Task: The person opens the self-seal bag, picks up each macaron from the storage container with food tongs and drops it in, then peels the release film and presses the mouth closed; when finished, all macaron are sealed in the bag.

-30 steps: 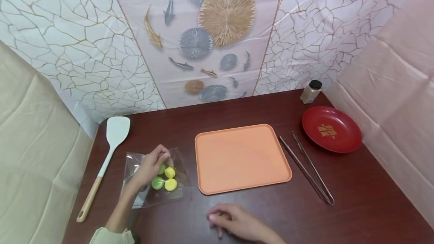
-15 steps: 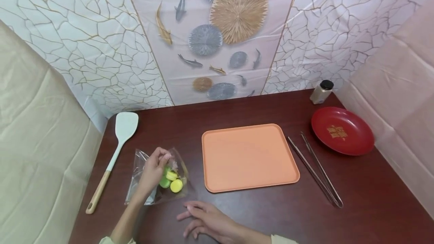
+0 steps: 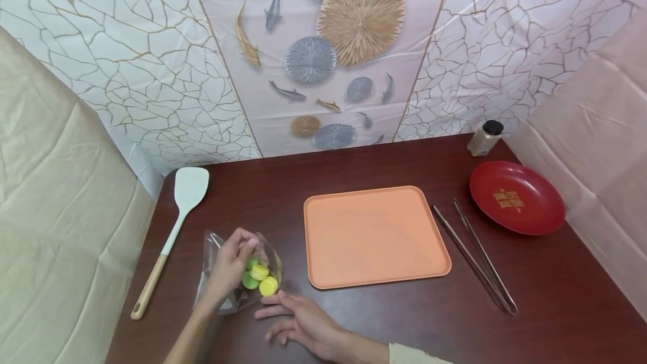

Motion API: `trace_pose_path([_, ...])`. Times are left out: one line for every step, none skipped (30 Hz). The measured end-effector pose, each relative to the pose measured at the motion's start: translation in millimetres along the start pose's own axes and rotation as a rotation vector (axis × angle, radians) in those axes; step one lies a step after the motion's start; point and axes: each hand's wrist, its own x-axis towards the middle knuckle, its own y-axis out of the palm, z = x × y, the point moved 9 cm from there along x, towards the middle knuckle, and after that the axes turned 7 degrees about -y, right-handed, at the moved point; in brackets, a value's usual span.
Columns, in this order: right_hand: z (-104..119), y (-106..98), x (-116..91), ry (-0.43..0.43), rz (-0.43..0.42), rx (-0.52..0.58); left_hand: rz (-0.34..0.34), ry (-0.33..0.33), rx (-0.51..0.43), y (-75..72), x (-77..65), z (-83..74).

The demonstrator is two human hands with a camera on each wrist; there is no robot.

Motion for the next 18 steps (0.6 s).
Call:
trace_pose_path([2.2,-2.0,-1.3,-0.006,-0.006,-0.024,-0.004,0.014,0.001,-0.9,-2.6,-2.0])
trace_pose_path([5.2,-3.8,-3.4,-0.015,-0.004,-0.061,-0.007,0.023,0.002,-1.8,-5.1,-3.5])
trace_pose_path([8.7,-6.2,-6.1,-0.025,-0.001,-0.109,-0.028,0.04,0.016,-4.6,-7.7,-4.4])
trace_pose_path([12.6,-8.7,-9.9,-0.042,0.003,-0.163,-0.037,0.05,0.029,-5.9,-11.1,-6.3])
trace_pose_path([17.7,-11.6,-13.8,-0.069,0.013,-0.227,-0.053,0.052,0.041,-8.0,-14.6,-8.2])
trace_pose_path([23.3,-14.8,-18.1,-0.098,0.025,-0.297,-0.071,0.043,0.057,-10.2,-18.1,-9.8])
trace_pose_path([29.7,-18.3,-23.0,-0.134,0.043,-0.376,-0.079,0.041,0.067,-11.0,-21.4,-12.0])
trace_pose_path([36.5,-21.6,-28.1,-0.17,0.066,-0.449,-0.079,0.03,0.064,-11.0,-24.5,-14.0])
trace_pose_path([43.4,-24.7,-33.5,-0.207,0.089,-0.521,-0.077,0.022,0.056,-10.2,-28.1,-17.1])
trace_pose_path([50.0,-27.8,-39.2,-0.234,0.104,-0.579,-0.06,0.009,0.038,-7.4,-32.0,-22.1])
trace_pose_path([56.2,-30.5,-45.1,-0.255,0.123,-0.64,-0.054,0.001,0.027,-5.0,-35.5,-25.0])
trace_pose_path([62.2,-32.7,-51.8,-0.273,0.14,-0.706,-0.041,0.003,0.015,-1.2,-39.0,-28.6])
trace_pose_path([68.7,-34.6,-58.9,-0.295,0.154,-0.769,-0.032,0.006,0.001,2.9,-42.6,-32.2])
trace_pose_path([75.9,-35.6,-65.7,-0.328,0.169,-0.839,-0.025,0.003,-0.019,7.0,-46.2,-35.2])
trace_pose_path([83.9,-35.6,-72.6,-0.378,0.179,-0.913,-0.017,0.009,-0.032,11.7,-49.9,-38.7])
trace_pose_path([91.6,-35.7,-79.7,-0.427,0.185,-0.982,-0.006,0.015,-0.044,16.8,-53.3,-41.3])
trace_pose_path([99.9,-35.3,-87.3,-0.494,0.193,-1.062,0.008,0.017,-0.062,22.0,-56.5,-43.3])
trace_pose_path([108.2,-35.3,-94.9,-0.559,0.196,-1.133,0.02,0.027,-0.083,27.0,-59.7,-46.0])
